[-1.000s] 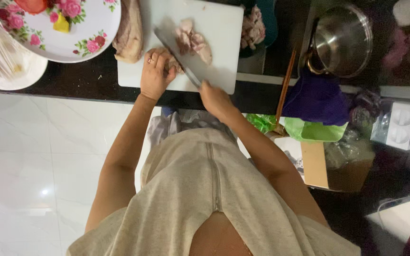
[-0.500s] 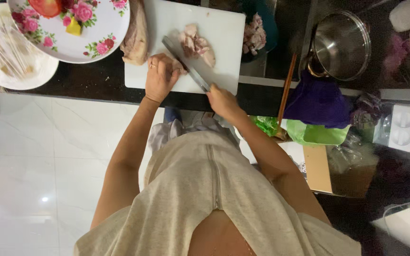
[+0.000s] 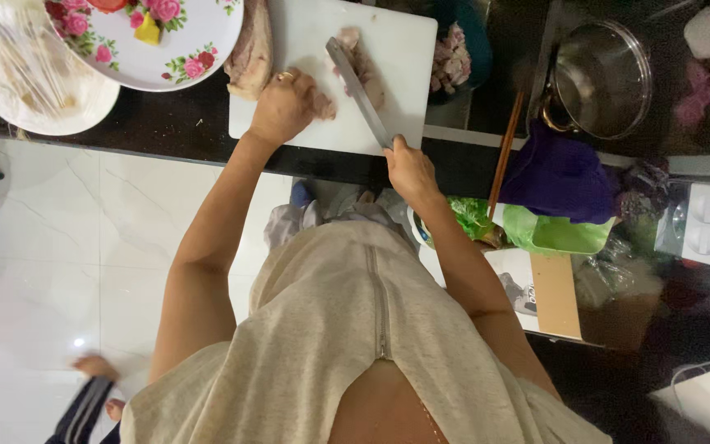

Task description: The person slices meat into pieces on a cutting board using a knife, places the sliced meat into a bowl, and then transfers pieces of chopped cabbage from a colander into a pot of boiling water.

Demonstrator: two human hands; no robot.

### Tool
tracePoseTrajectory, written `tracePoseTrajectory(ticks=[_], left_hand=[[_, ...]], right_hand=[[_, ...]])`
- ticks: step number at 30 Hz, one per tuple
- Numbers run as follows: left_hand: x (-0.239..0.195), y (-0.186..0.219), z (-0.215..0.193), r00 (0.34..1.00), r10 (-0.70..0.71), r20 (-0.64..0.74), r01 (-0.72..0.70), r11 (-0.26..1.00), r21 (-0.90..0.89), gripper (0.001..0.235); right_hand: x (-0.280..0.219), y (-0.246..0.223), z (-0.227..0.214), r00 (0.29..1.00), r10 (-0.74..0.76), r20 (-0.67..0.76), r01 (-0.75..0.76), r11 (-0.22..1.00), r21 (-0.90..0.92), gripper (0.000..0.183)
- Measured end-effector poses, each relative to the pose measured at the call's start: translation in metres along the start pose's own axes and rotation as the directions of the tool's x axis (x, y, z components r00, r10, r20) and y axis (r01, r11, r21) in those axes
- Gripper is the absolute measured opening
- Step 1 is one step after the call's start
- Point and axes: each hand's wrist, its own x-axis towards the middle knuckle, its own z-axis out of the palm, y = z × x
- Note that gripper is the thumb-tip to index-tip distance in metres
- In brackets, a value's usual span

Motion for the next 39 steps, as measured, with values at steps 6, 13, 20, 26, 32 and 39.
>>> tracePoseTrajectory(ticks=[6, 13, 20, 26, 32, 39], left_hand=[[0.000, -0.004, 0.018, 0.840, -0.448, 0.307, 0.487, 0.372, -0.790, 0.033], [-0.001, -0.001, 0.018, 0.871, -0.262, 0.415, 0.419, -0.043, -0.907, 0.028], [-0.001, 0.005, -0.009, 0.976, 0.165, -0.143, -0.202, 0.933, -0.299, 0.054], [-0.019, 0.027, -0.016, 0.969, 0.029, -0.246, -0.118, 0.928, -0.352, 0.057], [-0.012, 0.026, 0.000, 0.962, 0.157, -0.225, -0.186, 0.976, -0.115, 0.044], [-0.016, 0.019, 0.018, 0.962, 0.122, -0.244, -0.146, 0.986, -0.081, 0.043]], right_hand=[[-0.007, 0.004, 0.007, 0.999, -0.004, -0.044, 0.007, 0.999, 0.049, 0.030], [-0.012, 0.001, 0.011, 0.998, -0.004, -0.064, 0.008, 0.998, 0.064, 0.031], [-0.024, 0.007, 0.016, 0.995, -0.022, -0.099, 0.028, 0.997, 0.068, 0.029], [-0.046, -0.006, 0.015, 0.996, -0.033, -0.086, 0.036, 0.999, 0.035, 0.033], [-0.062, -0.017, 0.021, 0.997, -0.076, -0.025, 0.077, 0.996, 0.043, 0.042], [-0.061, -0.027, 0.024, 0.993, -0.028, 0.119, 0.043, 0.991, -0.127, 0.044]])
